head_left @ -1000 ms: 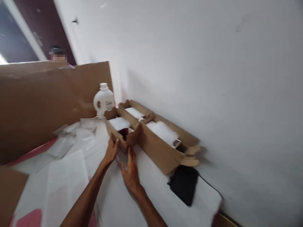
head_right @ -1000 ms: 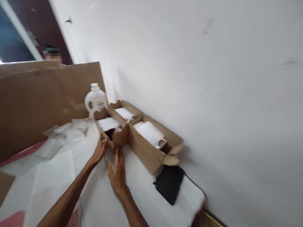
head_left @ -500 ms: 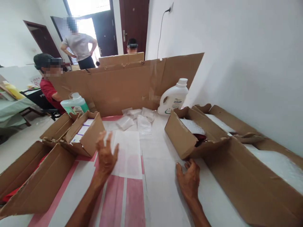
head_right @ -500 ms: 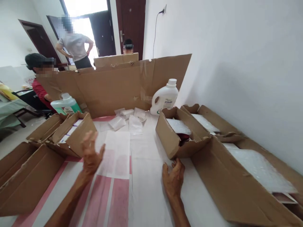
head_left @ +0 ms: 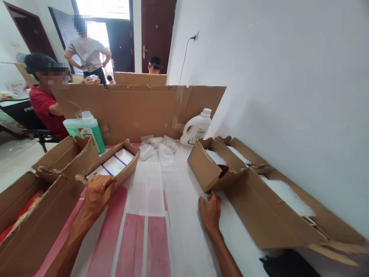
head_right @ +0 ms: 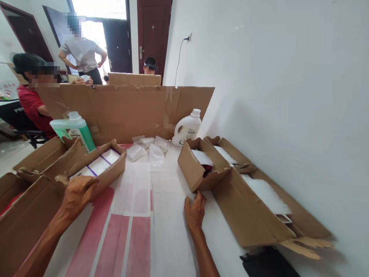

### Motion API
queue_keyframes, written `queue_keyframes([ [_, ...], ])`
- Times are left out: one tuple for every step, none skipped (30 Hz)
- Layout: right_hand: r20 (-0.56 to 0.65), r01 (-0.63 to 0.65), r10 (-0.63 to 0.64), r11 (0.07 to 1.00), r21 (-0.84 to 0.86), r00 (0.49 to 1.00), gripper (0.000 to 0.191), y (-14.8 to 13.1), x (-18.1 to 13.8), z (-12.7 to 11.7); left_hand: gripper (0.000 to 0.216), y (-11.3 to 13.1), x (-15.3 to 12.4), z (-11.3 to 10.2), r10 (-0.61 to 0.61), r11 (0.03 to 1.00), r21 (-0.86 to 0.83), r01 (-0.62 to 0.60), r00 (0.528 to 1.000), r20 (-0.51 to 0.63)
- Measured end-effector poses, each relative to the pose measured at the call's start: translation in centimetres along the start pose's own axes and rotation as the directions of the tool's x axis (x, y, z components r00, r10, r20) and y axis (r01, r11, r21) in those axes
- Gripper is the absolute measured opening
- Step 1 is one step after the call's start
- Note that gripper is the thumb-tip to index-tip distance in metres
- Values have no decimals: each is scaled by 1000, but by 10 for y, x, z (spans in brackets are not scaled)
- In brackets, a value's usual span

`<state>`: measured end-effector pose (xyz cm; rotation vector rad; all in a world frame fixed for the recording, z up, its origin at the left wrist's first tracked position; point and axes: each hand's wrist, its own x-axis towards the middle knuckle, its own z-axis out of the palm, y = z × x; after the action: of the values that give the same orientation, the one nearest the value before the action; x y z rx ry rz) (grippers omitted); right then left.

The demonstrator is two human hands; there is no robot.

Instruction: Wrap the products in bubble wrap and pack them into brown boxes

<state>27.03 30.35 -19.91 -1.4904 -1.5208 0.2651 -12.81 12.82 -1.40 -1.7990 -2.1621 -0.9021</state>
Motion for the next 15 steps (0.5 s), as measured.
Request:
queue_keyframes([
  [-2, -5, 5, 1000, -4, 1000, 54, 0, 0, 0, 28, 4, -9, -3, 41, 998, -53, -40, 999, 7],
  [-2, -7, 7, 1000, -8, 1000, 53, -1, 0, 1, 27, 7, -17, -6, 84, 991, -110, -82, 996, 13],
  [-1, -9, 9, 1000, -10, 1000, 53, -2, 0, 1, 25, 11, -25, -9, 131, 978, -167, -126, 991, 18],
  [0, -11, 11, 1000, -13, 1000, 53, -3, 0, 1, 23, 15, -32, -13, 182, 961, -217, -172, 983, 24],
  [0, -14, 14, 1000, -15, 1000, 53, -4, -1, 0, 20, 19, -38, -16, 232, 942, -255, -219, 972, 23],
  [2, -15, 15, 1000, -18, 1000, 53, -5, -1, -1, 18, 23, -43, -19, 276, 925, -279, -259, 961, 23],
  [1, -16, 16, 1000, -20, 1000, 52, -7, -2, -2, 16, 28, -48, -21, 317, 909, -294, -296, 948, 27],
  [-5, -18, 18, 1000, -21, 1000, 51, -10, -3, -3, 14, 33, -52, -23, 351, 895, -304, -326, 936, 29],
  [-21, -18, 17, 1000, -20, 1000, 50, -13, -5, -5, 14, 38, -56, -23, 379, 882, -313, -353, 925, 26],
  [-43, -10, 9, 1000, -22, 999, 48, -18, -6, -6, 15, 42, -59, -22, 397, 873, -320, -368, 917, 27],
  [-66, 5, -6, 1000, -22, 998, 45, -23, -7, -8, 17, 46, -62, -19, 414, 865, -325, -383, 910, 30],
  [-83, 29, -30, 999, -19, 996, 42, -29, -7, -8, 19, 49, -65, -16, 428, 860, -325, -393, 903, 40],
  [-78, 65, -65, 998, -9, 995, 38, -36, -5, -7, 20, 51, -67, -13, 442, 856, -319, -406, 896, 48],
  [-49, 107, -106, 994, 6, 993, 34, -43, -1, -5, 21, 51, -69, -9, 464, 850, -312, -426, 884, 58],
  [-3, 147, -147, 989, 29, 989, 31, -51, 5, 0, 23, 51, -72, -5, 482, 845, -301, -442, 873, 69],
])
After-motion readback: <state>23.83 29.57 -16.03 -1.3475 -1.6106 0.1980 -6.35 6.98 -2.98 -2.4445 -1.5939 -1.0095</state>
